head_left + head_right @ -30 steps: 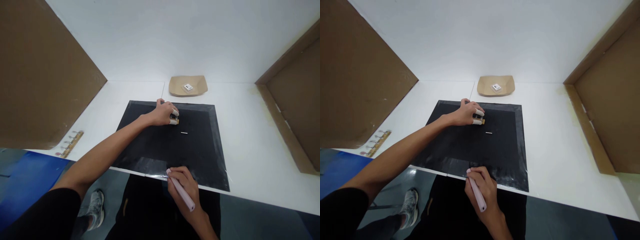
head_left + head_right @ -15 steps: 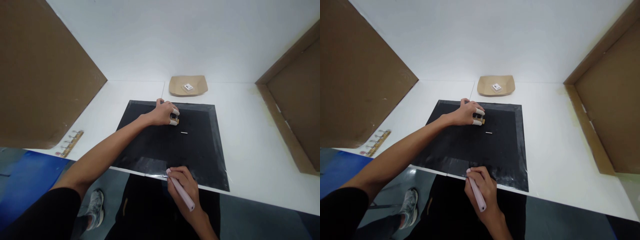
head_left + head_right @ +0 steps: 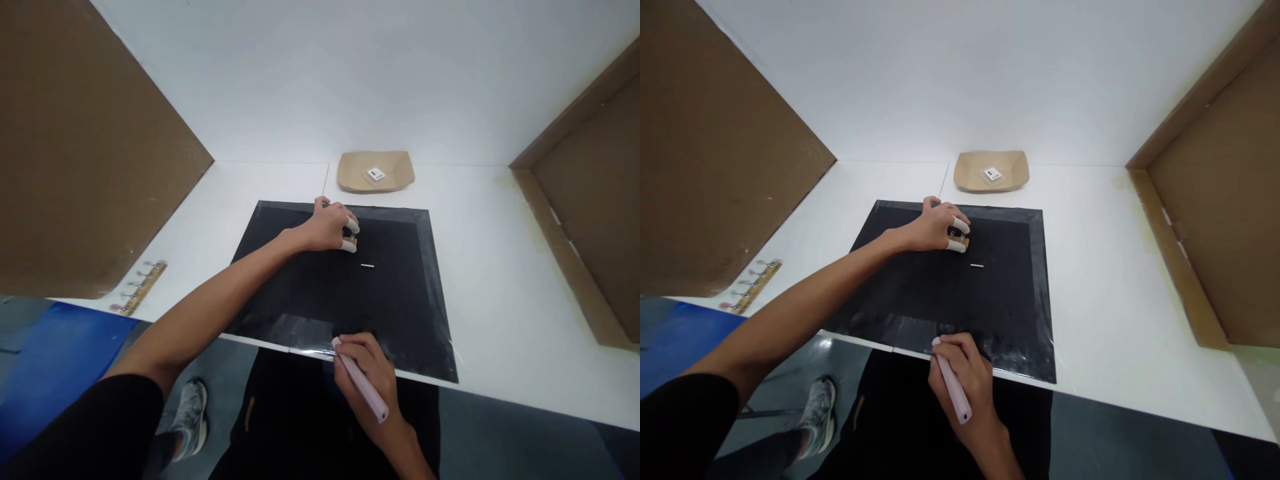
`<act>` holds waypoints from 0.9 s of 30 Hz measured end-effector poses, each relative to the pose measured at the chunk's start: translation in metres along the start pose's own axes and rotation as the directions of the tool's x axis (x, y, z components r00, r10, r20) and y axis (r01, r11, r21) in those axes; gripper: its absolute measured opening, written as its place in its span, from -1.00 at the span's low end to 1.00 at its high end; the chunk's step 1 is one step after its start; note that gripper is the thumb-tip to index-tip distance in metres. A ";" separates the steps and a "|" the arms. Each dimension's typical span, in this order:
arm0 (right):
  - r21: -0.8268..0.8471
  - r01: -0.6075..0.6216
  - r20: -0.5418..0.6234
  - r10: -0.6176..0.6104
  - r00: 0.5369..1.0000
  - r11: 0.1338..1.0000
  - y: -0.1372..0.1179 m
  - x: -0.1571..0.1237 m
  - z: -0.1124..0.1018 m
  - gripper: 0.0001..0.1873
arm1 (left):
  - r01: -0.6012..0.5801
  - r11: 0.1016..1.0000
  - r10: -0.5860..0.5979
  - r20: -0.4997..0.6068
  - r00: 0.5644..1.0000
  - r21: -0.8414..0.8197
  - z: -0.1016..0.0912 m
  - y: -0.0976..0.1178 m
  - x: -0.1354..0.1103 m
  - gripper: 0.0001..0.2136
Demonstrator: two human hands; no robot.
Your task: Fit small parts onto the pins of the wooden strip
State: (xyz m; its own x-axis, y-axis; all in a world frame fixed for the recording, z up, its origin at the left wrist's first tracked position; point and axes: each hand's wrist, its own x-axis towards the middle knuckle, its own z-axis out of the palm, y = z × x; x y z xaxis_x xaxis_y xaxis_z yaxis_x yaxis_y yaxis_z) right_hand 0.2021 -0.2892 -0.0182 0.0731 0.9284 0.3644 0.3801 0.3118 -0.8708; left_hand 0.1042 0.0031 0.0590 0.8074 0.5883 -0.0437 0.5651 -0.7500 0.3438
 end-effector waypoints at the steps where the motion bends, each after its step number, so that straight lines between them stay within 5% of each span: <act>1: 0.004 0.001 0.003 -0.001 1.000 1.000 0.000 0.000 0.000 -0.75 | 0.001 1.000 -0.001 -0.003 1.000 0.002 0.000 0.000 0.000 -0.76; 27: -0.018 0.009 -0.012 -0.009 1.000 1.000 0.000 0.002 0.002 -0.75 | 0.016 1.000 -0.016 -0.001 1.000 0.027 0.000 -0.001 -0.002 -0.69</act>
State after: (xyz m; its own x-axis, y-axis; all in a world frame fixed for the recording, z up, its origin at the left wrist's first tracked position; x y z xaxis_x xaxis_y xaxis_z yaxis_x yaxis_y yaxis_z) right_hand 0.2003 -0.2871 -0.0183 0.0810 0.9230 0.3762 0.3969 0.3163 -0.8616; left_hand 0.1018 0.0027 0.0588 0.7979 0.6008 -0.0481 0.5824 -0.7481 0.3180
